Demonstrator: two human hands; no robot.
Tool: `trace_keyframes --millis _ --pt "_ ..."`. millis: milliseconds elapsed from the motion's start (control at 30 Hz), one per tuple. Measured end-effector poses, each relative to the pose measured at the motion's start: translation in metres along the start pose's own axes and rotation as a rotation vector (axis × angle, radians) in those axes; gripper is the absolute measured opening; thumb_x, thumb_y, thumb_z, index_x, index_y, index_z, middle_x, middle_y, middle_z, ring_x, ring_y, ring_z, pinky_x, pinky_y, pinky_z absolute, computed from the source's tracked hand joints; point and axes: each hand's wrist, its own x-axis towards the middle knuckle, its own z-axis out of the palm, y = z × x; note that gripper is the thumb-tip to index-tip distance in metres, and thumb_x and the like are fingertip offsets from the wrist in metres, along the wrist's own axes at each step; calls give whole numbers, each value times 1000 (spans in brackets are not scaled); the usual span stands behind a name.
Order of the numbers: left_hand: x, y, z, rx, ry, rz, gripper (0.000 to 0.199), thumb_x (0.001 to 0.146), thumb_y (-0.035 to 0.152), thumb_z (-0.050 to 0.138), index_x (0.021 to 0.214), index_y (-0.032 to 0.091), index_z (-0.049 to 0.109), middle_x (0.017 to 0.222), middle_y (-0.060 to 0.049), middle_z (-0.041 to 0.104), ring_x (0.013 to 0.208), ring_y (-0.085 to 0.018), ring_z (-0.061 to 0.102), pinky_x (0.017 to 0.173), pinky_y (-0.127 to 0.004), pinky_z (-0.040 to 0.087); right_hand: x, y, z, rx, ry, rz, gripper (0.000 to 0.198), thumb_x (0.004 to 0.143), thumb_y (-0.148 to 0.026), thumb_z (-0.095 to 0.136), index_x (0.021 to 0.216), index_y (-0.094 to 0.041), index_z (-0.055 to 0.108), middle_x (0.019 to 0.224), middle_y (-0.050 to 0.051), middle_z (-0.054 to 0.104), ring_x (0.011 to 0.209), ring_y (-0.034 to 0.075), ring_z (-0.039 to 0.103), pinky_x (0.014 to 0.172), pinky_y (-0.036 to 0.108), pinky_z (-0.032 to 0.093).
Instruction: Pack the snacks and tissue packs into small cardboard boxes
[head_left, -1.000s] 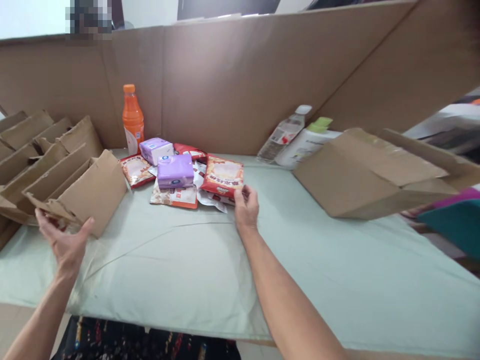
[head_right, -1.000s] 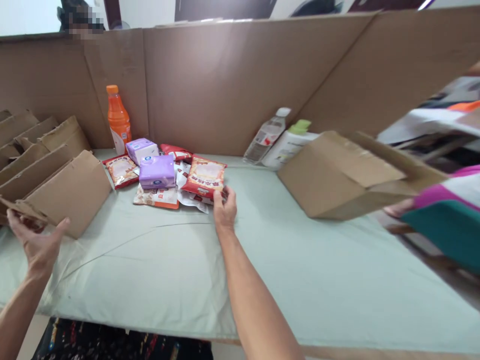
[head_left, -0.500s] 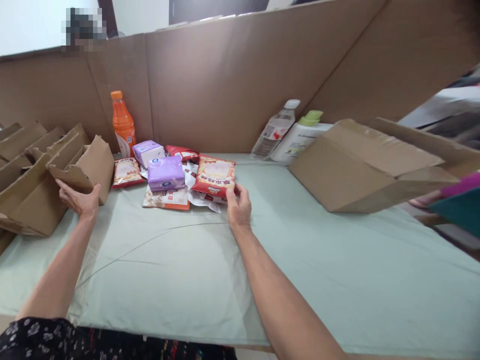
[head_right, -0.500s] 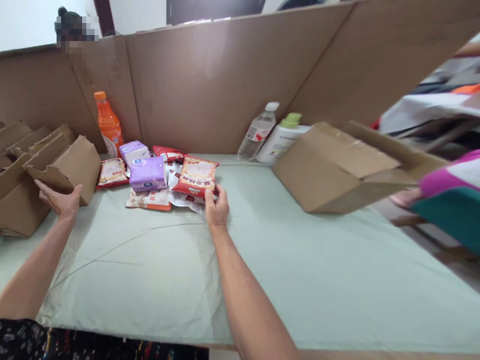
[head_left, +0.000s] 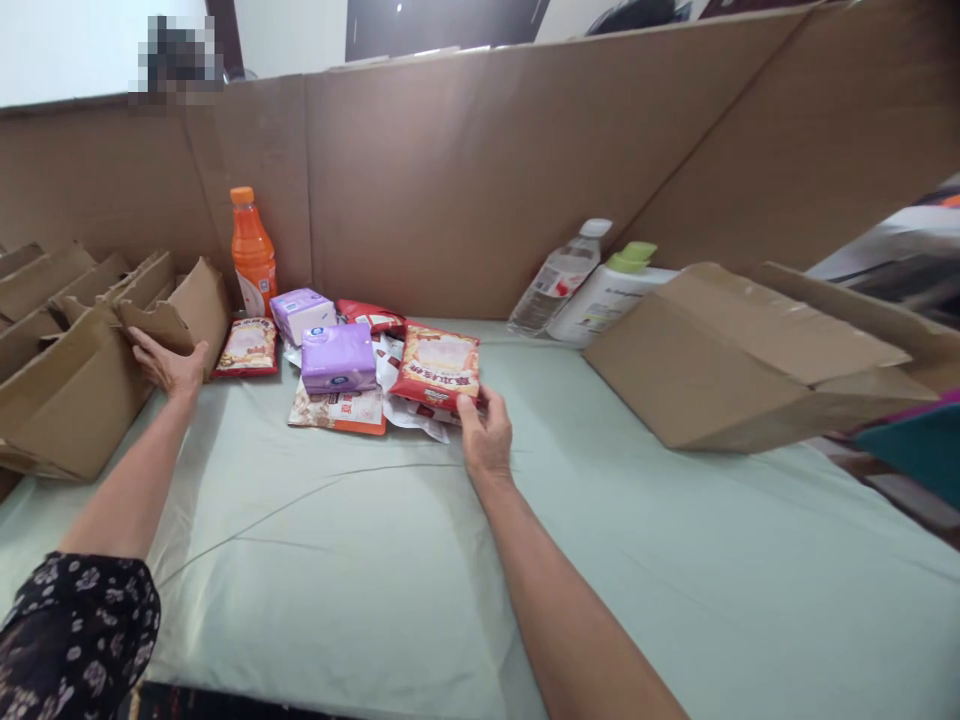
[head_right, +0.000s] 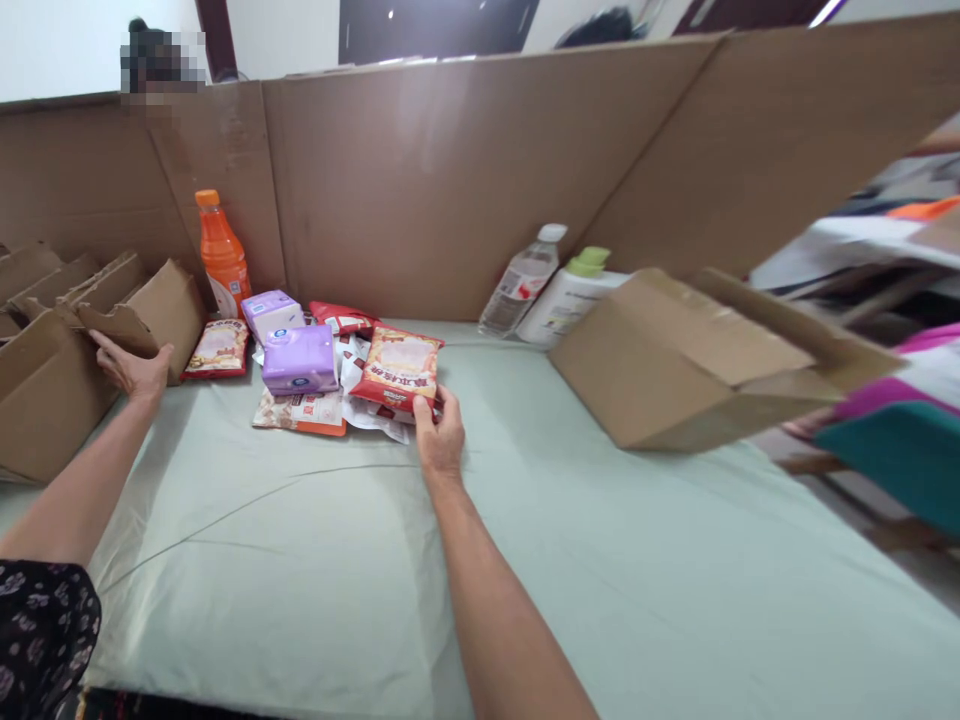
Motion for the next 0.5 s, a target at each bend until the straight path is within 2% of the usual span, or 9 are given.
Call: trace_keyframes --millis 133,233,300,400,500 --pt "-10 -12 -4 -1 -148 17 119 82 39 79 163 0 1 167 -40 7 160 -47 18 127 -57 27 0 -2 0 1 13 6 67 75 -65 63 121 -16 66 120 17 73 105 29 68 96 46 54" --pt "-40 -30 -17 26 -268 90 105 83 37 74 161 -2 15 166 -38 17 160 -44 21 127 -54 30 0 -1 1 10 25 16 65 76 -65 62 119 -17 66 118 16 73 104 29 68 96 46 54" --pt "-59 -38 -24 60 -343 181 92 80 35 74 157 5 32 164 -29 29 158 -38 29 128 -48 30 1 1 2 19 29 15 64 78 -65 61 119 -16 67 119 16 73 105 28 67 97 45 54" --pt "-69 -30 -24 127 -411 296 80 79 41 74 150 17 46 161 -19 39 153 -35 36 128 -47 29 2 4 2 25 25 8 66 79 -67 60 120 -15 66 121 17 72 105 28 67 97 46 54" --pt "-60 -5 -7 210 -431 313 89 77 51 77 154 19 44 159 -21 41 150 -42 37 125 -55 30 3 6 2 29 21 -1 66 79 -67 62 119 -15 67 121 17 72 105 28 67 96 46 54"
